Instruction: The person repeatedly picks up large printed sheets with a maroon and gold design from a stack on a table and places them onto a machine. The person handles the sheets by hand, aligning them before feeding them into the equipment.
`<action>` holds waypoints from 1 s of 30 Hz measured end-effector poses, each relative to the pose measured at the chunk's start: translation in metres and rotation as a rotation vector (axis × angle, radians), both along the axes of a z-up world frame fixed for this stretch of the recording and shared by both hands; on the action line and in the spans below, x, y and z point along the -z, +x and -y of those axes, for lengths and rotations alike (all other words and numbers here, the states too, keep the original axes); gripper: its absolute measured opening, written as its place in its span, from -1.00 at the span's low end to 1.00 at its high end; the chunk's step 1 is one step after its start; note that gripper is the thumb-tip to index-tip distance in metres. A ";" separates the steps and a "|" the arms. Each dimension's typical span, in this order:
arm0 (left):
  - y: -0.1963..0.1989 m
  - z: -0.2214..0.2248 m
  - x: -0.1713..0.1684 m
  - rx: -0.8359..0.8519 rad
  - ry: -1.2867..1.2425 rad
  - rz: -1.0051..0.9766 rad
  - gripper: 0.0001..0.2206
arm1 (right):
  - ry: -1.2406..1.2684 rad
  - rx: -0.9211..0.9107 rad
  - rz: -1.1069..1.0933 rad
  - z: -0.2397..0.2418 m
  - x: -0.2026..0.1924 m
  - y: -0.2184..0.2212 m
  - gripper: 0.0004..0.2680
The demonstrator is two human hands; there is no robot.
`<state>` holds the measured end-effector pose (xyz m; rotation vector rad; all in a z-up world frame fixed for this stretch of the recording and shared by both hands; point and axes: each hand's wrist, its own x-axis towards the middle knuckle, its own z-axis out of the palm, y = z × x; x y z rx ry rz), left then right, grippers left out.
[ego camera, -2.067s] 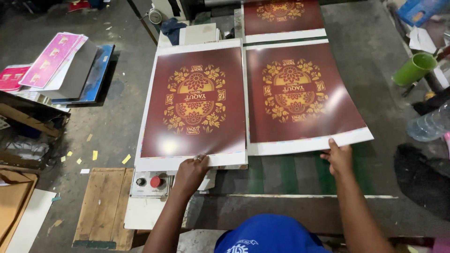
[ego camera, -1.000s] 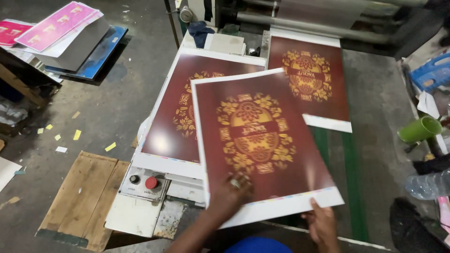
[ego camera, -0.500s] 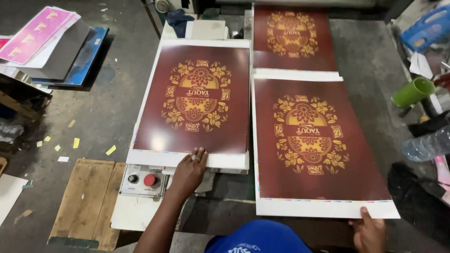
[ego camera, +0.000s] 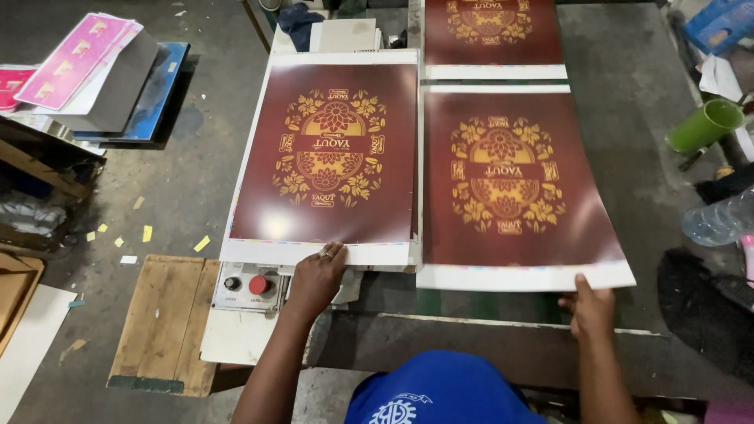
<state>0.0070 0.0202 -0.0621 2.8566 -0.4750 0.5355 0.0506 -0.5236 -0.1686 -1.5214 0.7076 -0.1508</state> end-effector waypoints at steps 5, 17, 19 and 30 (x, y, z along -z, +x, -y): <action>-0.001 -0.004 -0.001 -0.041 -0.035 0.061 -0.74 | 0.057 -0.090 -0.011 -0.001 -0.007 0.055 -0.76; -0.033 0.084 -0.018 0.161 -0.234 0.244 -0.70 | 0.220 -0.466 -0.018 -0.084 0.011 -0.020 -0.63; -0.036 0.117 -0.013 0.226 -0.228 0.191 -0.67 | 0.267 -0.624 0.069 -0.111 0.003 -0.037 -0.65; 0.025 0.098 0.056 0.106 0.449 0.053 -0.60 | 0.291 -0.214 0.202 -0.069 -0.019 -0.052 -0.74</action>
